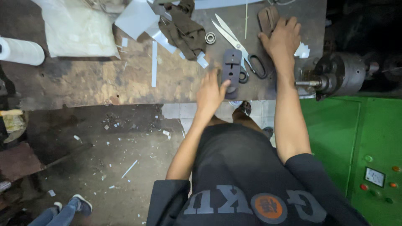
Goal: The person winds copper wire around a rectangular core using a manual winding machine. They cut the wire with scissors, place the wound coil onto the machine, and rotate the handle to tighten the winding. The person repeats the winding process on a second core.
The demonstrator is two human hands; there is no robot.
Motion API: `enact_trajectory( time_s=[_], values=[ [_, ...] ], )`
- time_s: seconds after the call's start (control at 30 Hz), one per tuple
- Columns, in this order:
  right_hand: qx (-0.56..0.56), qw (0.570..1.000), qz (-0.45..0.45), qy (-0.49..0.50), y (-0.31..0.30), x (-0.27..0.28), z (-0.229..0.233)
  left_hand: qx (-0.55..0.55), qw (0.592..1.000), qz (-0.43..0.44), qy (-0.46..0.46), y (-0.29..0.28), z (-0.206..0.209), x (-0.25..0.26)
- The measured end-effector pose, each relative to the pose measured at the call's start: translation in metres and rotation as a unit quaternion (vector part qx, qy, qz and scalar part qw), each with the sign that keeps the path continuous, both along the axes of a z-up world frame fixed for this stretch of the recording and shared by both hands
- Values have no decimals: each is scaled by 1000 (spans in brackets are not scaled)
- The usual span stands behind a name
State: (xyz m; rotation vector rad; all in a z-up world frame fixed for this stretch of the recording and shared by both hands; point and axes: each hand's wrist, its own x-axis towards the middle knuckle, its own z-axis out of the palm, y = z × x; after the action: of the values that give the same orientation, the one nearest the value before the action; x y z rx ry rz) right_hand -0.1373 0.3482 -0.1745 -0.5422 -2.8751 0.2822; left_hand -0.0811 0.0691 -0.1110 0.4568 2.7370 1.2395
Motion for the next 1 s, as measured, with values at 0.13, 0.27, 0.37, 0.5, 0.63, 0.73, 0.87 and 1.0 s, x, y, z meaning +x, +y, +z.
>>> enact_trajectory(
  time_s=[0.13, 0.27, 0.37, 0.5, 0.63, 0.73, 0.87, 1.0],
  values=[
    [16, 999, -32, 18, 4, -10, 6, -42, 999, 15, -19, 11, -64, 5],
    [16, 982, 32, 188, -8, -17, 20, 13, 996, 14, -90, 17, -82, -2],
    [-179, 941, 54, 282, -23, -15, 33, 17, 992, 17, -125, 21, -84, -11],
    [-282, 906, 71, 307, -49, 1, 50, 35, 993, 35, -108, 26, -84, -12],
    [-219, 936, 100, 256, -76, 43, 53, 22, 998, 53, -9, 32, -71, 1],
    [-333, 929, 33, 155, -85, 73, 41, 28, 998, 56, -1, 37, -57, 12],
    [-556, 823, -39, 115, -81, 96, 14, 18, 996, 56, -72, 39, -56, 3],
    [-591, 800, -30, 104, -73, 117, -3, 59, 990, 35, -124, 35, -73, -19]
  ],
)
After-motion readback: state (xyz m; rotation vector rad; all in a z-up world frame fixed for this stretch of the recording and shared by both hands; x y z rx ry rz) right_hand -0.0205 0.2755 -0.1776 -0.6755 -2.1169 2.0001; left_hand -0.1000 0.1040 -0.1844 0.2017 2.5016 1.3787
